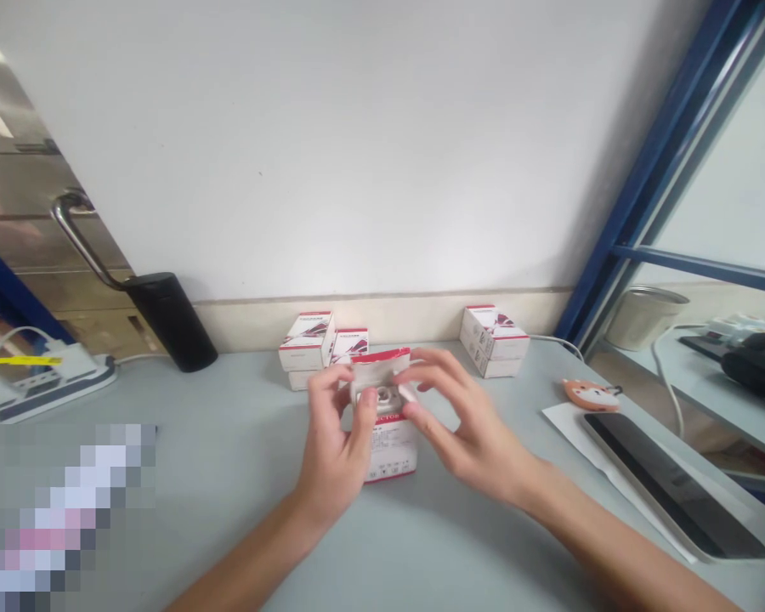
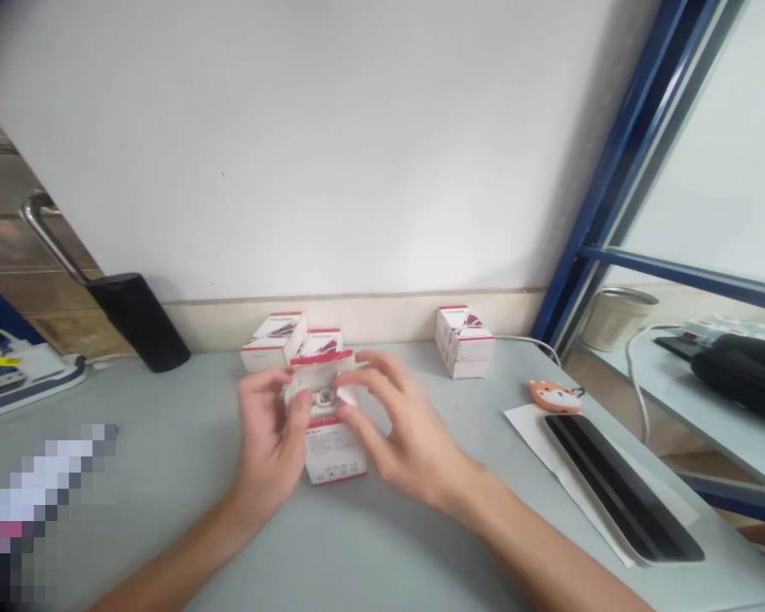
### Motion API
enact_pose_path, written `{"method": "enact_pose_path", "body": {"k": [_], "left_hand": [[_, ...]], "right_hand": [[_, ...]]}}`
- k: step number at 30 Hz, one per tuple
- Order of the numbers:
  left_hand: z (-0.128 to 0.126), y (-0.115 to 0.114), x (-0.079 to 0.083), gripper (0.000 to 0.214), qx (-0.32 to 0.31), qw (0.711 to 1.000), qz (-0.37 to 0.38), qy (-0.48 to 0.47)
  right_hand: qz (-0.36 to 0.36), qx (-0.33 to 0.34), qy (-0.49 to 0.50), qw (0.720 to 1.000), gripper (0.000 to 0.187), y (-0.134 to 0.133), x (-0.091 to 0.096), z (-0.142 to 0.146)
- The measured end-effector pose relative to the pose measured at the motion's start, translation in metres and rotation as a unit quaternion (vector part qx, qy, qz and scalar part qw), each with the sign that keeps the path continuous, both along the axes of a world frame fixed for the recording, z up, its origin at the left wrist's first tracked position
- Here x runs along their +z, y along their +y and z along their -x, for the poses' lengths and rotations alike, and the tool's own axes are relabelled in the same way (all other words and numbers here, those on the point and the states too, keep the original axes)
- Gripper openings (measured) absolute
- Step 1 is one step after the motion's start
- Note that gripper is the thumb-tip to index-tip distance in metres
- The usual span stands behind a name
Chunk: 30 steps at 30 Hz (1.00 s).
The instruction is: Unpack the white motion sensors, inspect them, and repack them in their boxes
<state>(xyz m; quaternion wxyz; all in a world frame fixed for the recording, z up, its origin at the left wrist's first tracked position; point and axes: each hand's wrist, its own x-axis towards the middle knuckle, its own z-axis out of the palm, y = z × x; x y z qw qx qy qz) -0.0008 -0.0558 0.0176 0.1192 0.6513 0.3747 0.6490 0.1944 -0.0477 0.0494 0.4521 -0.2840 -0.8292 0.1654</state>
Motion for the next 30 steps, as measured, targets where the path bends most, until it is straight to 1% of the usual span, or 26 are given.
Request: {"method": "enact_pose_path", "body": {"k": [2,3,5,7,8,10,12,14,16,18,20,23,25,30], "left_hand": [[0.004,0.0,0.004,0.007,-0.018,0.998,0.024,0.051],[0.006,-0.001,0.007,0.008,-0.031,0.997,0.035,0.069],[0.008,-0.001,0.011,0.015,-0.048,0.995,0.052,0.076],[0.007,-0.001,0.012,0.022,-0.055,0.994,0.072,0.066],[0.006,-0.001,0.011,0.023,-0.048,0.994,0.075,0.058],[0.002,0.0,0.006,0.018,-0.034,0.997,0.057,0.036],[0.001,0.0,0.0,0.014,-0.044,0.999,0.02,-0.001],[0.003,0.0,-0.003,0.022,-0.086,0.996,-0.002,-0.02],[0.008,0.0,-0.003,0.028,-0.134,0.991,0.004,0.014],[0.013,0.0,0.0,0.03,-0.158,0.985,0.021,0.064],[0.016,0.002,0.004,0.027,-0.154,0.983,0.04,0.087],[0.017,0.005,0.009,0.022,-0.145,0.984,0.072,0.076],[0.015,0.006,0.011,0.019,-0.145,0.984,0.086,0.061],[0.014,0.003,0.015,0.015,-0.149,0.984,0.094,0.041]], "right_hand": [[0.002,0.022,-0.031,0.999,0.025,-0.001,-0.001,0.002],[0.001,0.028,-0.033,0.999,0.024,-0.001,-0.002,0.003],[0.002,0.031,-0.004,0.999,0.021,0.0,-0.004,0.005],[0.003,0.014,0.048,0.999,0.018,0.002,-0.009,0.008],[0.003,-0.001,0.076,0.997,0.023,0.003,-0.012,0.009],[0.0,-0.027,0.116,0.993,0.037,0.006,-0.018,0.01],[-0.004,-0.025,0.106,0.994,0.04,0.007,-0.019,0.01],[-0.008,-0.002,0.074,0.997,0.03,0.008,-0.015,0.009],[-0.01,0.018,0.066,0.998,0.019,0.007,-0.009,0.008],[-0.003,0.033,0.076,0.997,0.013,0.005,-0.004,0.007],[0.017,0.04,0.087,0.995,0.011,0.004,-0.001,0.008],[0.043,0.04,0.105,0.993,0.009,0.004,-0.003,0.009],[0.041,0.041,0.105,0.993,0.011,0.006,-0.005,0.009],[0.037,0.038,0.113,0.992,0.01,0.007,-0.005,0.006]]}}
